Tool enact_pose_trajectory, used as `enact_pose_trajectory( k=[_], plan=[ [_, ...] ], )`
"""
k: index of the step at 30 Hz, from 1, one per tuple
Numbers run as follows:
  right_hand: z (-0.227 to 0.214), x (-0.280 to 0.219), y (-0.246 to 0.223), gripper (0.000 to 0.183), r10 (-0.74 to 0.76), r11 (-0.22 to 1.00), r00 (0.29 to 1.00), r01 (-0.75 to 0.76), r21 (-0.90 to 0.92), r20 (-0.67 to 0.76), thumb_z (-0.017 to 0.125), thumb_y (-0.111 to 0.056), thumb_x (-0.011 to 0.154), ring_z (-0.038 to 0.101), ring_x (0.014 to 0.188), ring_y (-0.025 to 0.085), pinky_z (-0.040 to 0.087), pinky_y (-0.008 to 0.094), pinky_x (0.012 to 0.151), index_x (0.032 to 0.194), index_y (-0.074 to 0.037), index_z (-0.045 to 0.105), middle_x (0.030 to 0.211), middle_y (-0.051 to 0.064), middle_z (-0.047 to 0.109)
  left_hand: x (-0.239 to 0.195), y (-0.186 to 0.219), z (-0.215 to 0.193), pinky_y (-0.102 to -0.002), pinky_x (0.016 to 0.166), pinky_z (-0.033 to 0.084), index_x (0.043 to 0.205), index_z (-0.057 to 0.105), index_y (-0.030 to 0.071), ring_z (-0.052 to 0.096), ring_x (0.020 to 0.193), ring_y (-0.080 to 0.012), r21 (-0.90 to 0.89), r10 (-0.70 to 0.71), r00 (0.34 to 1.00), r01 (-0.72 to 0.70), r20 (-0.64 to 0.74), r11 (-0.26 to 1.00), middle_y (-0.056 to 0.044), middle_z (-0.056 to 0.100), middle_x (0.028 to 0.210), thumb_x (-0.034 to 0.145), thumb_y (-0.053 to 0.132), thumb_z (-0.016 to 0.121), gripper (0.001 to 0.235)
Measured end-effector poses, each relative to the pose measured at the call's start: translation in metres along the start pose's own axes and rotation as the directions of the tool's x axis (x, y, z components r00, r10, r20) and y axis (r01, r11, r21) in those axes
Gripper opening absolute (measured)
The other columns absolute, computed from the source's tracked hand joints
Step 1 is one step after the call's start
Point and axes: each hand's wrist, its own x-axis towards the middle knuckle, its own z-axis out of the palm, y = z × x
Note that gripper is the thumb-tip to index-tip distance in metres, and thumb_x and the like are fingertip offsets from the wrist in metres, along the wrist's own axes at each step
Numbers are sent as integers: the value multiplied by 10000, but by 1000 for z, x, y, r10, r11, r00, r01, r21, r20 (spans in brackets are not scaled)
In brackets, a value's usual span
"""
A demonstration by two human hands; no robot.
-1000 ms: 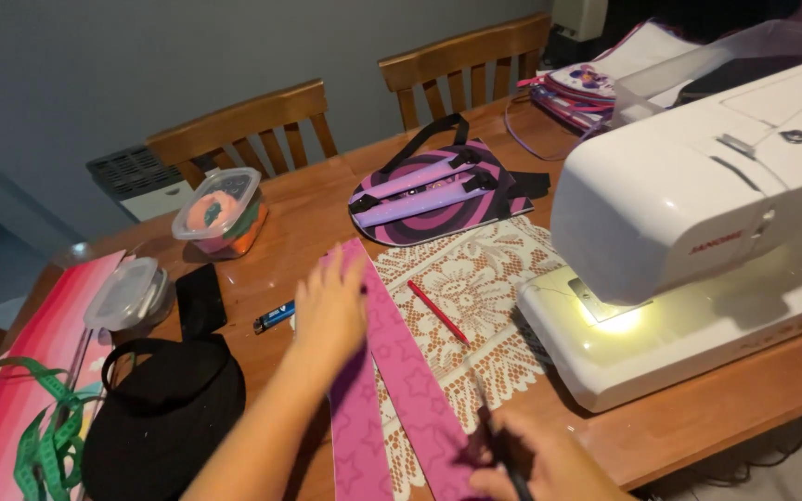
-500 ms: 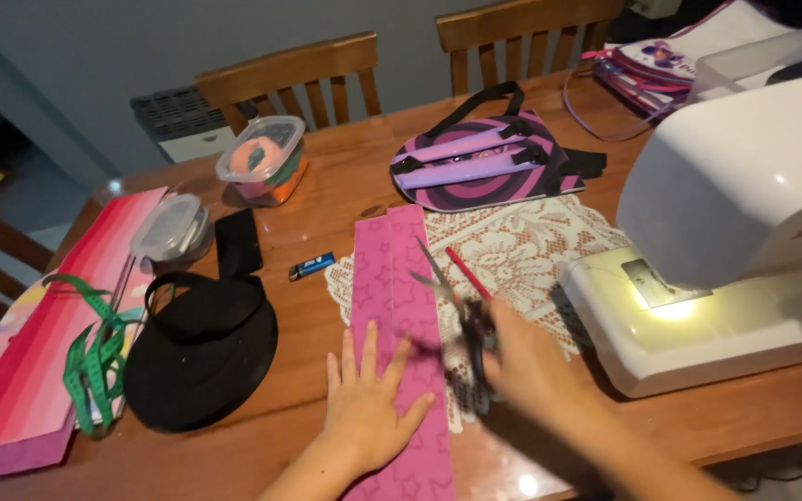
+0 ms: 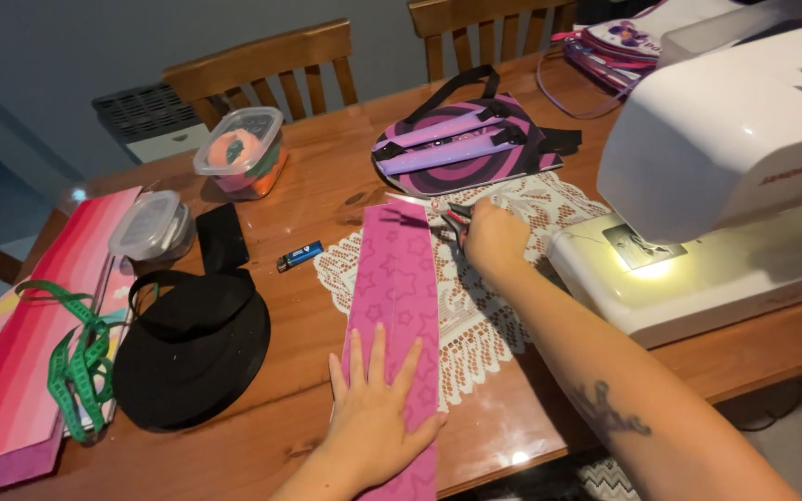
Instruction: Measuring, marking, and cutting fabric on a work table near a sewing machine.
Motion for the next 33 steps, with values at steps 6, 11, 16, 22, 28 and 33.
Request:
enact_pose_trajectory(
  k=[6,11,16,22,28,33],
  plan=[
    [-14,30,5,225,133,991,991,-133,-25,13,633,-185,909,719,961,402,555,523,759,1107,-80,612,1028,150,737,3,-29,-13,-769,1073,-55,1647,241,222,-111,1473,-571,-443,374,913,-271,162,854,-292,9,1656,917,641,589,911],
    [-30,42,-2,437,29,998,987,-20,61,-156,819,-268,818,684,1001,402,541,572,779,1156,-95,603,1043,160,719,16,-39,-20,-768,1085,-10,1624,320,186,-66,1504,-530,-508,560,816,-426,143,749,-298,70,1658,814,515,639,931],
    [-42,30,-37,505,-390,915,897,403,-24,208,774,-70,779,641,1084,293,595,431,874,1266,-143,661,1182,103,629,45,-36,-17,-742,1133,-69,1590,371,255,36,1555,-455,-568,681,730,-539,52,621,-256,109,1686,714,449,655,940],
    [20,48,-27,251,-523,849,834,528,25,175,686,-132,769,688,890,423,540,526,728,1015,-110,639,948,167,722,82,-44,-21,-746,1049,261,1139,707,25,524,1346,-330,-598,561,803,-553,-199,580,-169,625,1360,798,216,556,418],
    [-29,-4,-45,373,-351,936,898,330,121,265,790,-129,794,720,1098,400,590,533,909,1159,-102,721,1055,172,761,208,-217,126,-459,903,567,1147,728,294,649,1154,-246,-228,-372,904,325,-209,918,1,661,1187,842,483,666,364],
    [-7,-22,-46,254,-366,930,898,363,60,246,759,-155,789,748,969,386,610,525,799,1041,-131,761,930,165,750,235,-262,76,-501,929,511,1201,711,88,614,1192,-357,19,-356,864,388,-355,922,-178,626,1284,770,380,786,526]
  ],
)
